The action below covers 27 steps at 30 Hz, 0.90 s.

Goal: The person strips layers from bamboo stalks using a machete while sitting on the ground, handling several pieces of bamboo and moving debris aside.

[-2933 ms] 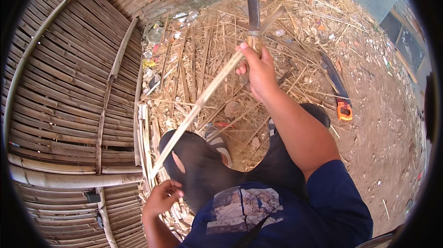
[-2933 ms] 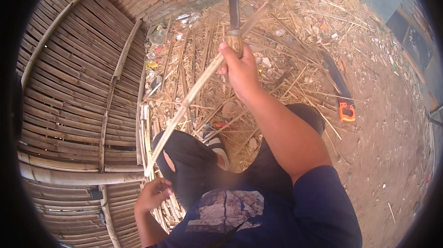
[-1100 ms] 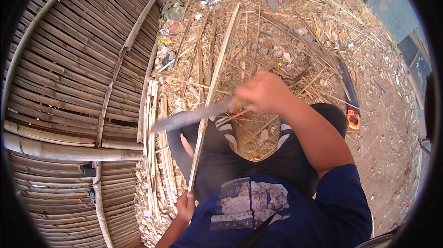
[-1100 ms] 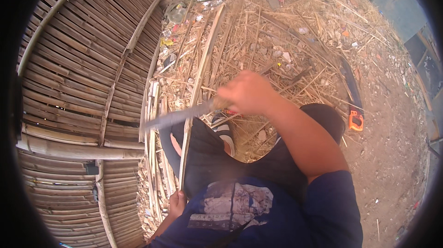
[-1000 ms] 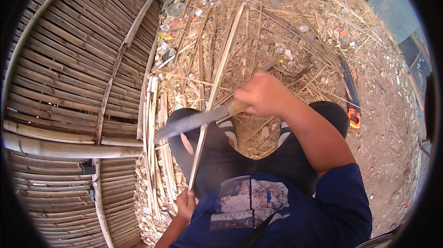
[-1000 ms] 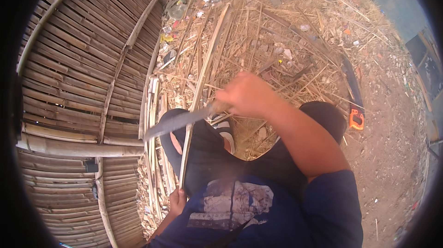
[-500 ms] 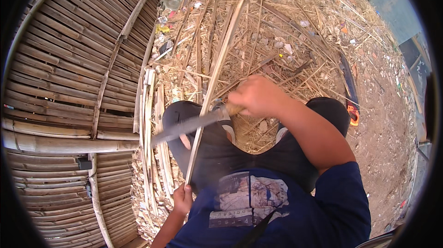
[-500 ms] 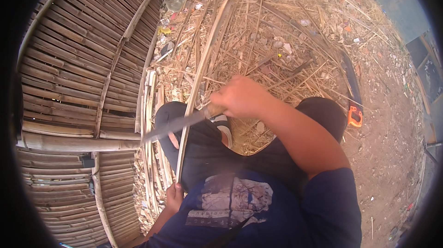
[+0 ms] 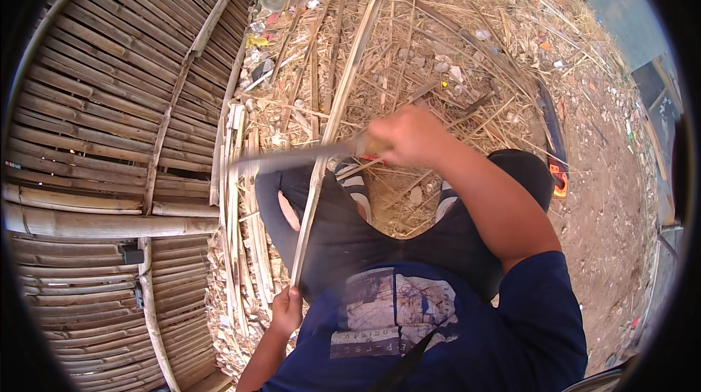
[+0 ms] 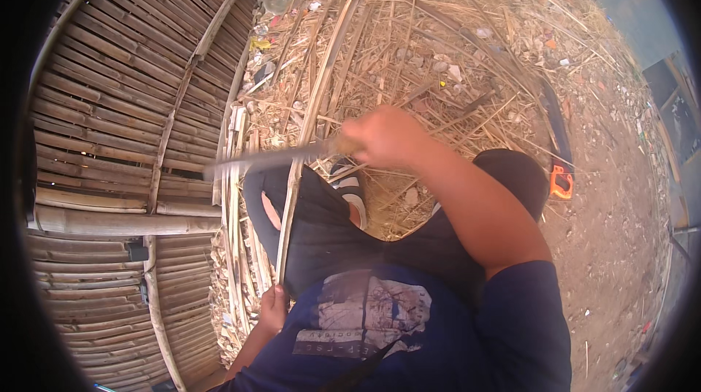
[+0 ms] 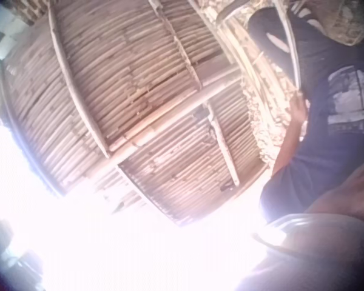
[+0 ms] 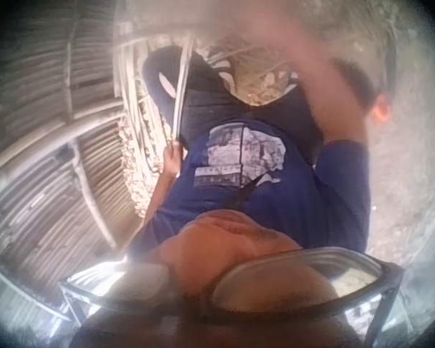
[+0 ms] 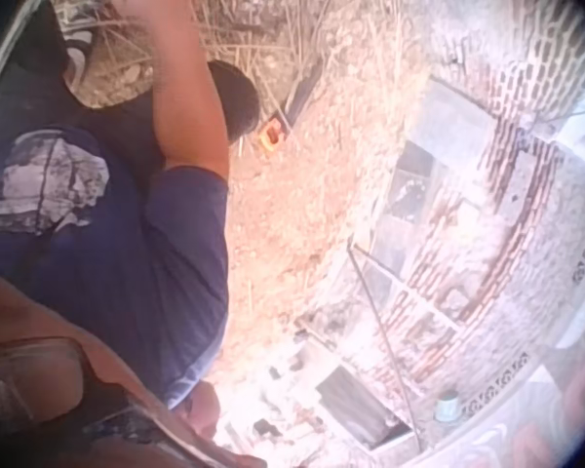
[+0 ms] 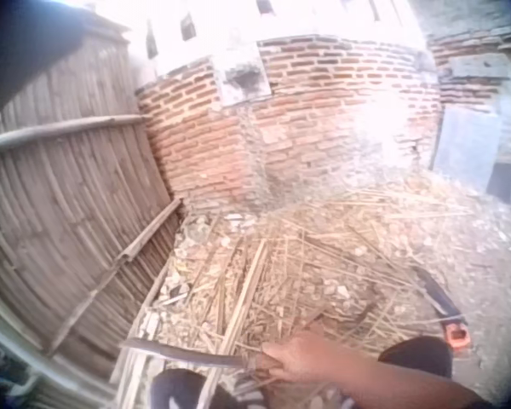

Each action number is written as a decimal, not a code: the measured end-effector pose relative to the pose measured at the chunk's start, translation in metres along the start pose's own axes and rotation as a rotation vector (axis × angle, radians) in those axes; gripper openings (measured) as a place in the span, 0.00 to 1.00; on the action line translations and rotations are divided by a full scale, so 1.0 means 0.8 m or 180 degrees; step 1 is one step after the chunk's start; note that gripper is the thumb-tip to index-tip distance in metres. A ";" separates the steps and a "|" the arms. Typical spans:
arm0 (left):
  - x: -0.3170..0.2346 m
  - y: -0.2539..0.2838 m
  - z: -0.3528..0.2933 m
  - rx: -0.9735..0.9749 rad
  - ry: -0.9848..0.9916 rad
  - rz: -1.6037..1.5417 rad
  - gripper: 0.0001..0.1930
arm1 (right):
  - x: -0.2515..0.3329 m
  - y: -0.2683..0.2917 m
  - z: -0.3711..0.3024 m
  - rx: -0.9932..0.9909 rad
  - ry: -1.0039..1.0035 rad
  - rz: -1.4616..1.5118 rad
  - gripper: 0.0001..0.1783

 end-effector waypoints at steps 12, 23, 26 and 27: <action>-0.023 -0.001 -0.004 -0.0413 -0.0246 0.0852 0.26 | -0.093 0.041 -0.008 -0.0450 -0.1733 -0.0100 0.16; -0.001 0.005 -0.004 -0.0343 -0.0503 0.1044 0.25 | 0.037 0.001 0.004 0.0365 0.0674 -0.0585 0.18; -0.013 0.002 0.002 -0.0397 -0.0374 0.0873 0.24 | -0.059 0.011 -0.009 -0.0256 -0.0878 -0.0102 0.12; -0.011 0.002 0.003 -0.0424 -0.0369 0.0949 0.23 | -0.078 0.025 -0.007 -0.0691 -0.1512 0.0140 0.11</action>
Point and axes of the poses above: each hand's wrist, its own z-axis towards the middle knuckle, its own y-axis out of the back of the hand, x = y × z, the point moved 4 cm from there along z, towards the middle knuckle, and after that the axes turned 2 degrees about -z, right-handed, at the moved point
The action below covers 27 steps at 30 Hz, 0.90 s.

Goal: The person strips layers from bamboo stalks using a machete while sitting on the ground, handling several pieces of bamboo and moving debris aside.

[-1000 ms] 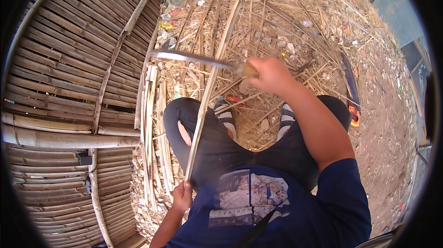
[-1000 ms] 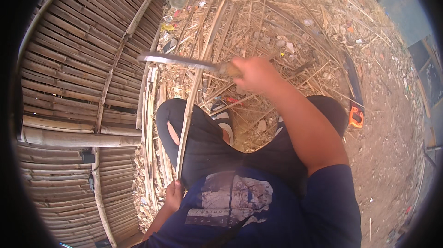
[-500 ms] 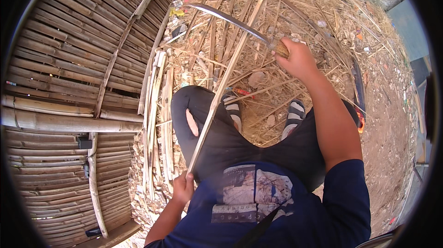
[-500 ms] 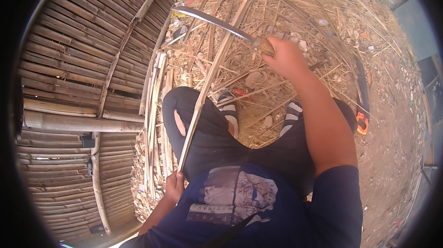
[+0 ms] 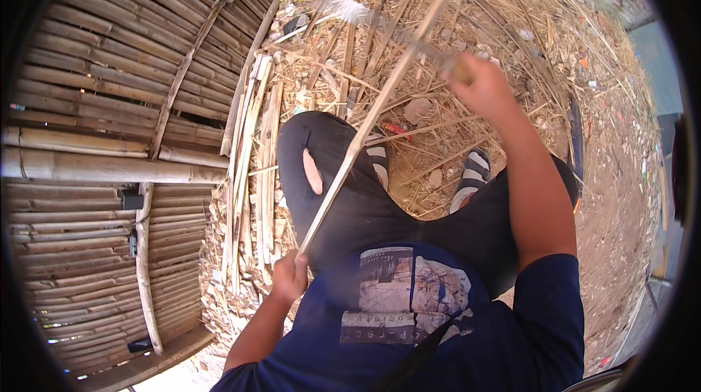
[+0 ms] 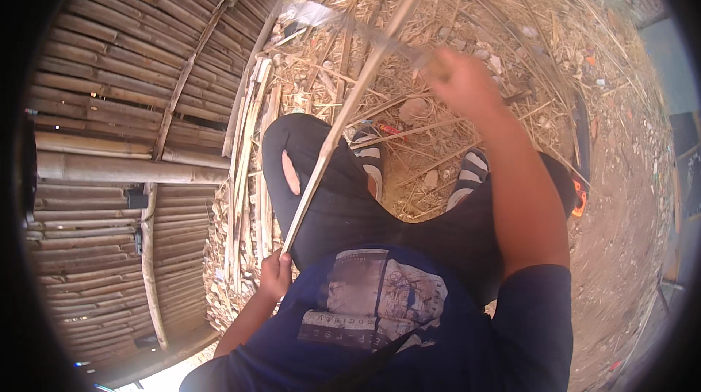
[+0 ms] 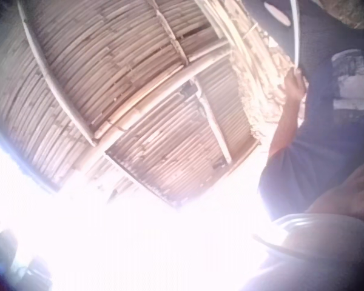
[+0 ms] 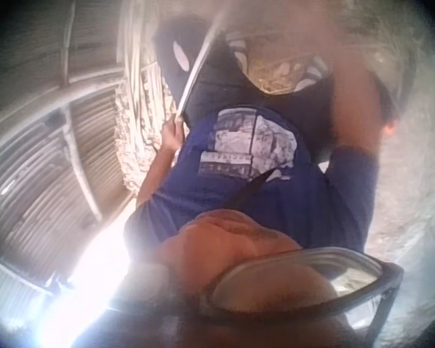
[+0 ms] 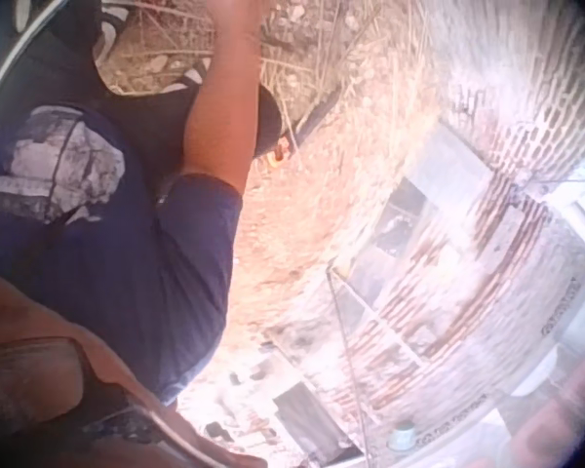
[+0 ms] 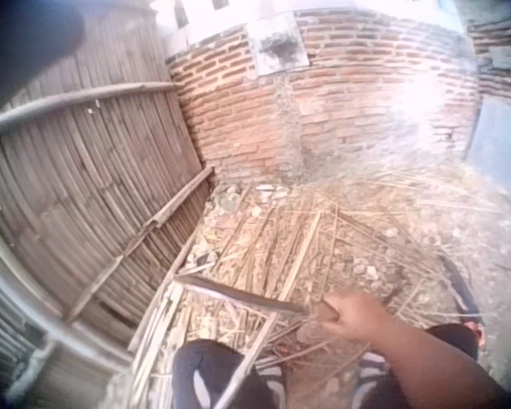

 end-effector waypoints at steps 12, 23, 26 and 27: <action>-0.004 0.003 -0.002 0.0130 -0.0030 -0.0144 0.23 | 0.093 -0.028 -0.045 0.0540 0.2133 -0.0436 0.13; -0.001 0.000 -0.008 -0.0260 -0.0022 0.0151 0.24 | -0.012 0.019 0.012 -0.0089 -0.0548 -0.0063 0.12; -0.005 -0.005 -0.008 -0.0267 -0.0044 0.0146 0.25 | 0.020 0.004 -0.011 0.0174 0.0215 -0.0204 0.12; -0.008 -0.006 -0.007 -0.0277 -0.0027 0.0140 0.25 | 0.034 -0.004 -0.021 0.0329 0.0552 -0.0204 0.13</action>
Point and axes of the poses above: each hand's wrist, its own z-axis towards the middle knuckle, its own y-axis out of the back of the hand, x = y × z, the point moved 4 cm from there along z, towards the middle knuckle, and after that the axes turned 2 degrees about -z, right-handed, at the moved point
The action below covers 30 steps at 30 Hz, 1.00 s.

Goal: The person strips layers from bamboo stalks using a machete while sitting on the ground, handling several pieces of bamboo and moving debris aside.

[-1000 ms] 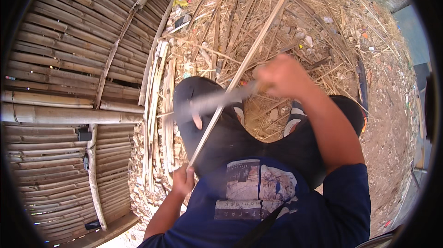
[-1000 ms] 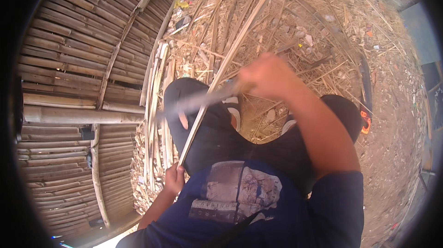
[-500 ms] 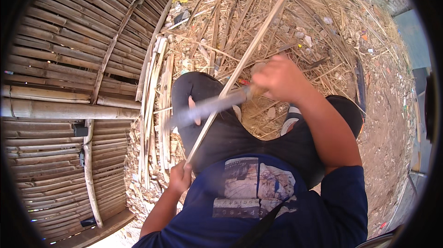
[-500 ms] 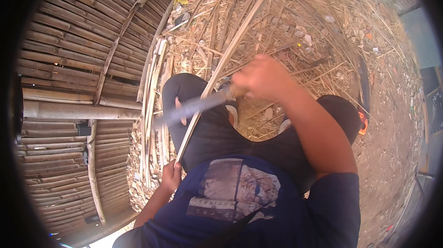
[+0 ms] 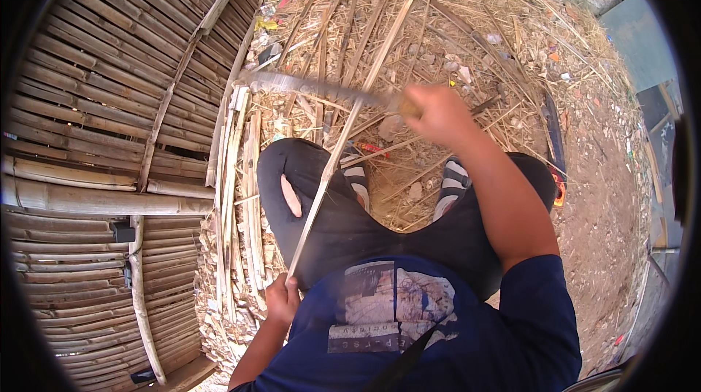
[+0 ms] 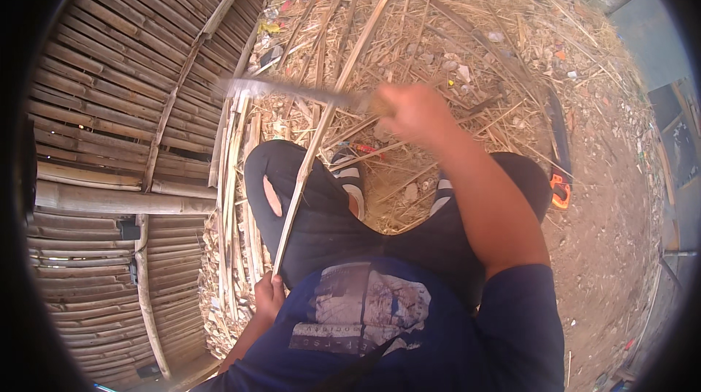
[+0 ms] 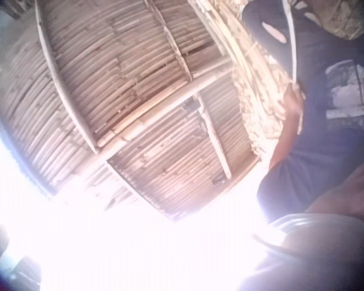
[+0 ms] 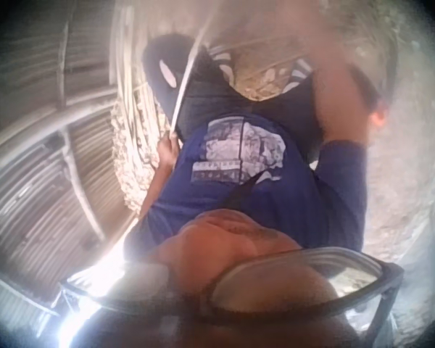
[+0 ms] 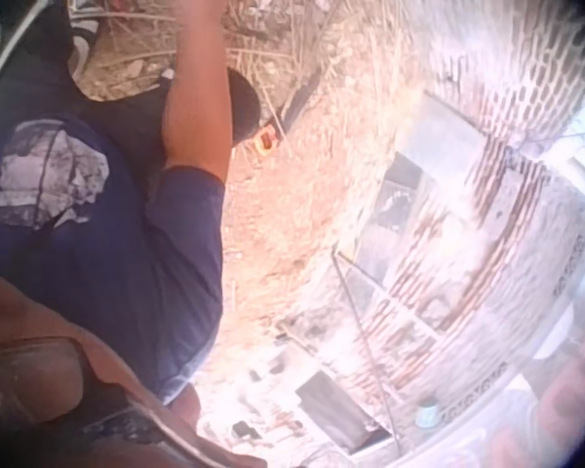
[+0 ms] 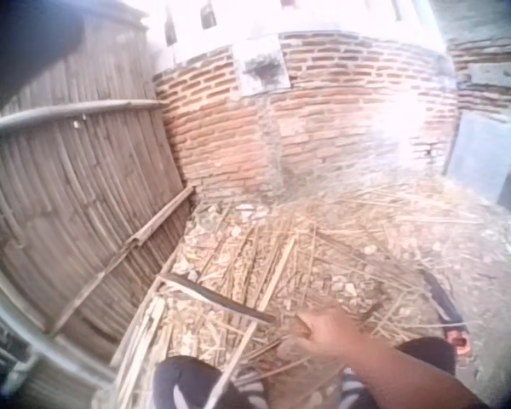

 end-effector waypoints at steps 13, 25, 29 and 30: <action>0.006 0.001 -0.002 -0.0135 -0.0054 0.0038 0.25 | -0.074 0.034 0.019 -0.0047 -0.1584 0.0470 0.12; 0.056 0.000 0.013 0.0566 -0.0046 -0.0742 0.28 | -0.009 0.016 0.005 0.0270 0.0499 0.0061 0.10; 0.042 0.004 0.011 0.0705 0.0282 -0.1045 0.27 | -0.053 0.046 0.018 0.0194 -0.1045 0.0118 0.09; 0.042 0.004 0.011 0.0761 0.0369 -0.1168 0.27 | -0.052 0.049 0.017 0.0135 -0.1067 -0.0037 0.10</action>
Point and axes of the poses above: each hand's wrist, its own z-axis towards the middle knuckle, its own y-axis out of the back of the hand, x = y × z, the point moved 4 cm from there along z, towards the middle knuckle, and after that the axes turned 2 degrees about -z, right-handed, at the moved point
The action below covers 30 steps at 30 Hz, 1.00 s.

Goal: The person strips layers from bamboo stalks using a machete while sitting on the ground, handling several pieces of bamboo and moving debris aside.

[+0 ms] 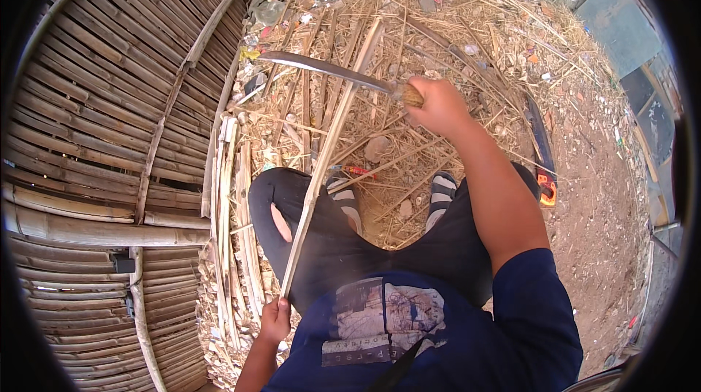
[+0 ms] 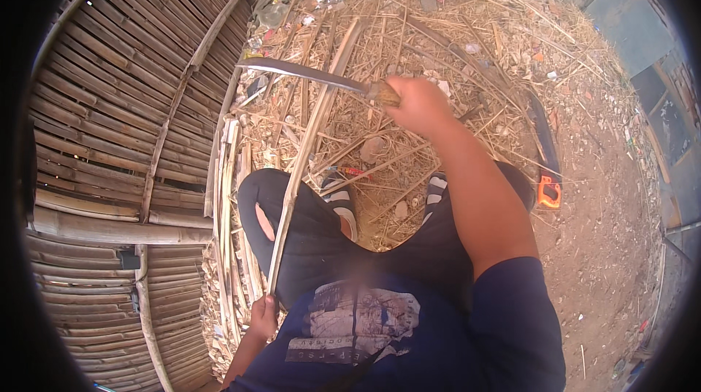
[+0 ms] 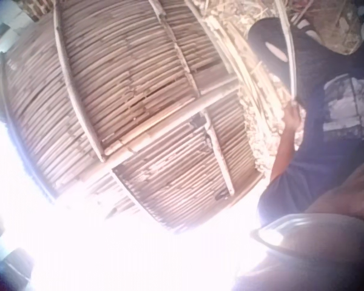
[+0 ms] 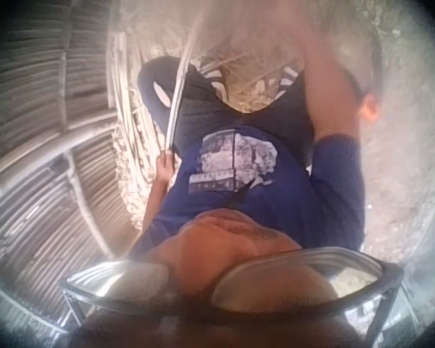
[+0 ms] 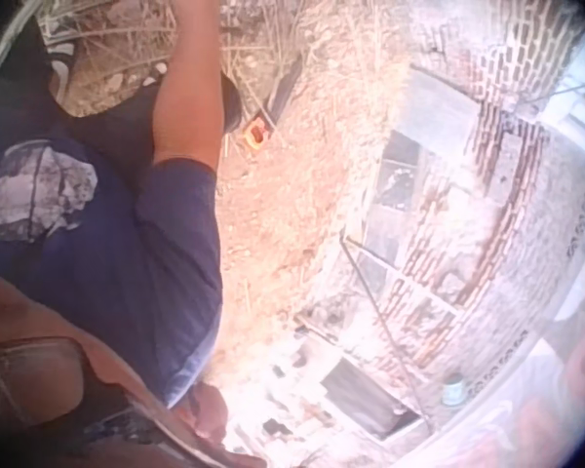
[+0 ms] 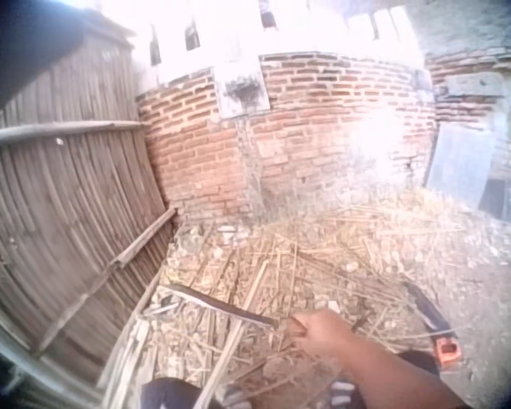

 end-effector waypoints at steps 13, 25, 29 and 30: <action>0.008 0.005 0.005 -0.0084 -0.0340 0.0470 0.29 | -0.002 -0.011 0.000 -0.0137 0.0172 -0.0143 0.11; 0.001 -0.002 -0.004 -0.0040 -0.0189 0.0126 0.29 | 0.060 -0.015 -0.040 -0.0648 0.2302 -0.0451 0.08; 0.003 -0.001 0.003 -0.0264 -0.0554 0.0653 0.26 | -0.007 0.004 -0.007 -0.0599 0.0661 -0.0038 0.07; 0.001 -0.001 0.004 -0.0271 -0.0573 0.0689 0.26 | -0.030 0.013 0.003 -0.0611 -0.0115 0.0099 0.07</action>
Point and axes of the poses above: each hand's wrist, its own z-axis towards the middle knuckle, its own y-axis out of the back of the hand, x = y × z, the point moved 4 cm from there along z, towards the middle knuckle, and after that the axes turned 2 degrees about -z, right-handed, at the moved point
